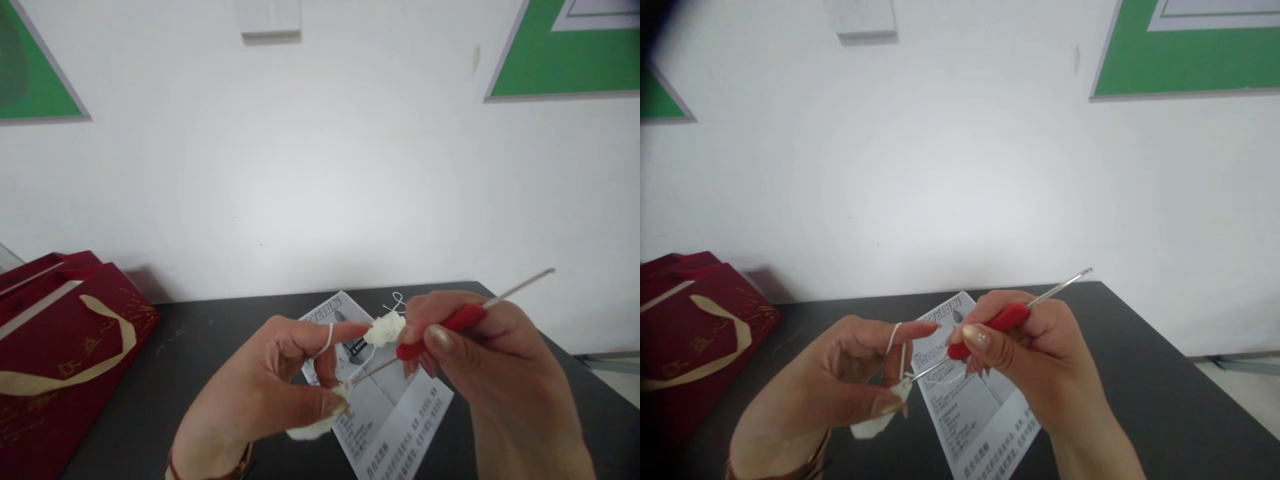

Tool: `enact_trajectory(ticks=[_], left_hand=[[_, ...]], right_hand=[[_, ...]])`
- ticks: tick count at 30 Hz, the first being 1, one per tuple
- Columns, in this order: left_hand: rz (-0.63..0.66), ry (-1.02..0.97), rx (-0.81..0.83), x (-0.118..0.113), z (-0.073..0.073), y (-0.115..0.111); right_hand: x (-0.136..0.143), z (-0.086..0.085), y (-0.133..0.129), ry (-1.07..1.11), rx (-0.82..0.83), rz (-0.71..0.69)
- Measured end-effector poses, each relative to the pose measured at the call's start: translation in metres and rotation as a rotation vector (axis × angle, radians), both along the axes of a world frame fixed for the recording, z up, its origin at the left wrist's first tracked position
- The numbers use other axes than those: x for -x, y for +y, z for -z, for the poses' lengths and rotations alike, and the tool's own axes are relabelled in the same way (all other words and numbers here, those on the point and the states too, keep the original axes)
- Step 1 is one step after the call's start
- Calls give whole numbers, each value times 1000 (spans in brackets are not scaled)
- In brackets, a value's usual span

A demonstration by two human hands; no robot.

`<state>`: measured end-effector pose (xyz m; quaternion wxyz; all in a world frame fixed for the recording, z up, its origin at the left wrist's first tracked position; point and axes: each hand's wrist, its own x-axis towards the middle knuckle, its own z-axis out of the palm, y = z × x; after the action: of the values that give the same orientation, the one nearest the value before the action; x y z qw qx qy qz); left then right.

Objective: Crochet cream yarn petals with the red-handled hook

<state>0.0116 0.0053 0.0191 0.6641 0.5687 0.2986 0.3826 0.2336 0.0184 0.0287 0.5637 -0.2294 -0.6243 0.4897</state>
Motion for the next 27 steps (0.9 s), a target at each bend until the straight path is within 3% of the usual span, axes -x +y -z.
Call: enact_trajectory(ticks=[10, 14, 20, 27], left_hand=[[-17, 19, -39, 3, -7, 0], [-7, -31, -10, 4, -5, -1], [67, -78, 54, 3, 1, 3], [102, -98, 90, 3, 1, 3]], right_hand=[[9, 2, -5, 4, 151, 75], [9, 0, -11, 19, 48, 101], [-1, -3, -10, -34, -147, 17], [-2, -3, -9, -12, -53, -3]])
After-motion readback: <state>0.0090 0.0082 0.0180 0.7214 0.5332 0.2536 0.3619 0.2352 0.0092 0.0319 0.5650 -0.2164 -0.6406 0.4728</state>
